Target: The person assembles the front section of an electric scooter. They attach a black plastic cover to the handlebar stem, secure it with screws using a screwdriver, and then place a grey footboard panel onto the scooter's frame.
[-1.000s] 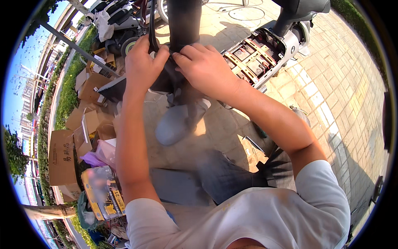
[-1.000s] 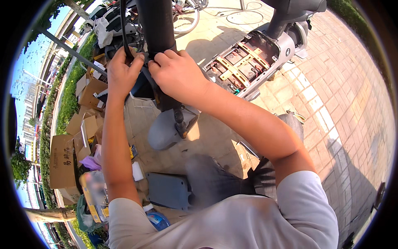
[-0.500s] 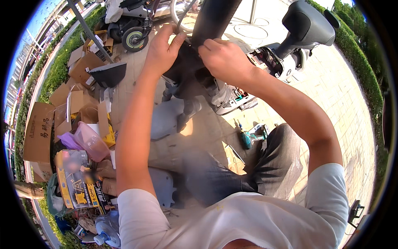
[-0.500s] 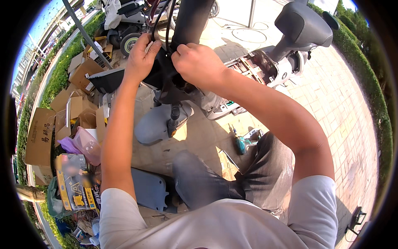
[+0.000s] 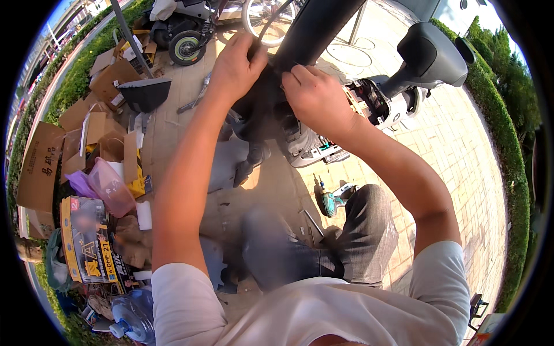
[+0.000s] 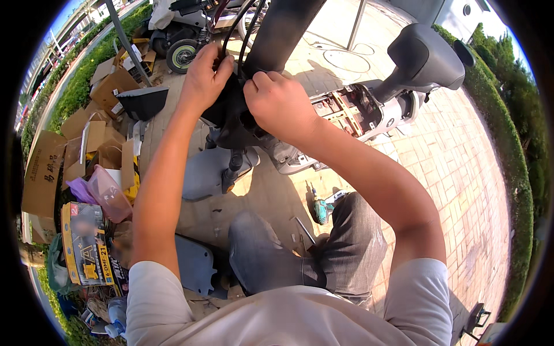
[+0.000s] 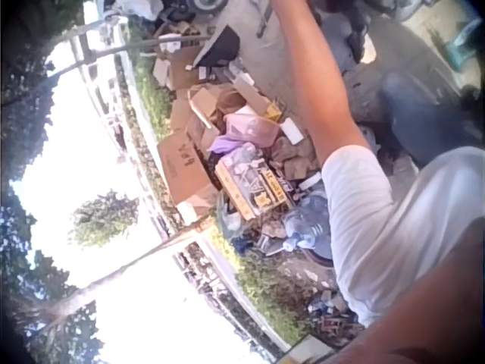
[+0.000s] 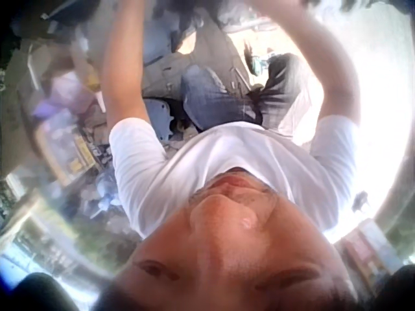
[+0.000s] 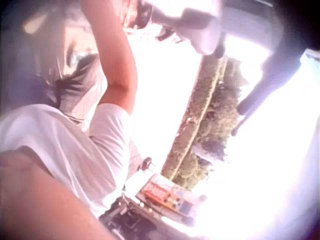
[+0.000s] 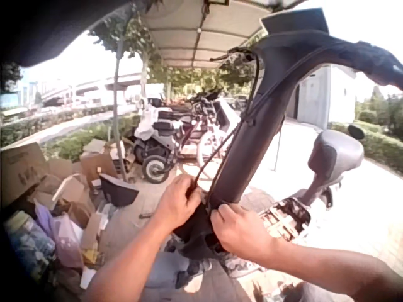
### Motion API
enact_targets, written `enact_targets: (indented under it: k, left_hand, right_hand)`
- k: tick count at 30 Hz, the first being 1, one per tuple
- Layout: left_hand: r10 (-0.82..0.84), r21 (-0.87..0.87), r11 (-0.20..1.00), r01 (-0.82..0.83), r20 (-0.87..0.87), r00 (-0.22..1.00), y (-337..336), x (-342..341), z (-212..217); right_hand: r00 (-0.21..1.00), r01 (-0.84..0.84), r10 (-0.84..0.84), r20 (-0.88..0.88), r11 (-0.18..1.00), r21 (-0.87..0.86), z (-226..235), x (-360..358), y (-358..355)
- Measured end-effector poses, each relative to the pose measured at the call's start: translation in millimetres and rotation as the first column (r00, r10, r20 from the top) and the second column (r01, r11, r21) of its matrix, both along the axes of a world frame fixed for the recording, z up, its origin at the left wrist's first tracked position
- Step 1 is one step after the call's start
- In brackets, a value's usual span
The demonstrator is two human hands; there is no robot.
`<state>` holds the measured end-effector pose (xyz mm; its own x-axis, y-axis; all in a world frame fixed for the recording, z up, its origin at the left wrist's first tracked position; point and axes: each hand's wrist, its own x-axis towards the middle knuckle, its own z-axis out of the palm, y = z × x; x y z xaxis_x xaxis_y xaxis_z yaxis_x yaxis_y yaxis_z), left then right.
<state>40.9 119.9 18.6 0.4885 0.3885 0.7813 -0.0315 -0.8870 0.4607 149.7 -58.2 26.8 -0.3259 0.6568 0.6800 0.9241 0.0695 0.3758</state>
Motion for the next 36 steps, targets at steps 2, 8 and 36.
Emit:
enact_targets:
  k: [2,8,36]
  left_hand:
    - [-0.015,-0.054,0.998,0.013,-0.034,0.999,2,4,4]
    - [0.015,-0.344,0.926,-0.154,-0.375,0.927,8,8,31]
    - [-0.195,-0.494,0.869,0.011,-0.323,0.926,-2,8,24]
  right_hand:
    - [1.0,0.004,-0.004,-0.009,1.0,-0.004,0,-1,0]
    - [1.0,0.026,-0.026,0.007,1.0,0.007,0,-5,1]
    - [-0.255,-0.685,0.21,-0.944,0.65,0.329,-47,73,39]
